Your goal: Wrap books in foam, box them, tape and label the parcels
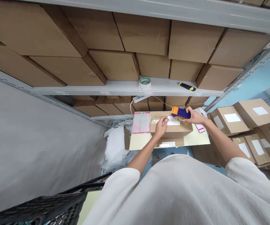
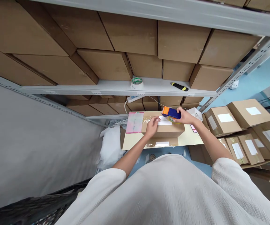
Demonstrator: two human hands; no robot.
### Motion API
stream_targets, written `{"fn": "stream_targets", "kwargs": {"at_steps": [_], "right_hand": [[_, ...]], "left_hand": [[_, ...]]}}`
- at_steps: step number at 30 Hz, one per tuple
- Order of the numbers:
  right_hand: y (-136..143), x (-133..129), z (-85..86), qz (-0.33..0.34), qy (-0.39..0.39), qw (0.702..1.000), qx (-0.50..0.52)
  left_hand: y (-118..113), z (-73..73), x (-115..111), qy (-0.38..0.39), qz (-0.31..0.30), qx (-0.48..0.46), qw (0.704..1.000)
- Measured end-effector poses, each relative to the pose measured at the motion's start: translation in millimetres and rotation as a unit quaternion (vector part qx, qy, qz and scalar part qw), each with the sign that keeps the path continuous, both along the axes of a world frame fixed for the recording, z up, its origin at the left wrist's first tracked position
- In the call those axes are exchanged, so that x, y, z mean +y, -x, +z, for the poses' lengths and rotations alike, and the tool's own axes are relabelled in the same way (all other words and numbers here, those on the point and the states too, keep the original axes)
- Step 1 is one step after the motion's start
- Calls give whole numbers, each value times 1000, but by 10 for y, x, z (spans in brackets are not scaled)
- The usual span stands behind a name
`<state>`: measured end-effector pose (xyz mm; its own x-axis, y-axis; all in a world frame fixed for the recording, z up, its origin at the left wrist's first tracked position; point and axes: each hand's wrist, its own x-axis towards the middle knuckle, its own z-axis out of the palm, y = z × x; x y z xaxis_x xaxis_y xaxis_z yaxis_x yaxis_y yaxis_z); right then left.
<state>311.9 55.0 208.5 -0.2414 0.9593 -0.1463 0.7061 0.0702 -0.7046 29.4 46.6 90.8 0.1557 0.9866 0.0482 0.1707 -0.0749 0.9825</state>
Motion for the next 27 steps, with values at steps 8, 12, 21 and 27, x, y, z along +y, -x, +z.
{"fn": "stream_targets", "kwargs": {"at_steps": [8, 12, 21, 27], "right_hand": [[-166, -62, -29, 2, -44, 998, -46], [-264, -88, -81, 14, -57, 998, -23], [-292, -121, -101, 18, -67, 998, 0], [-292, -128, -77, 37, -81, 996, 4]], "left_hand": [[1, 98, 77, 19, -4, -19, 1000], [-92, 281, 235, 45, 3, -67, 997], [-465, 686, 400, 228, -26, -164, 960], [-499, 774, 359, 244, -1, -194, 950]]}}
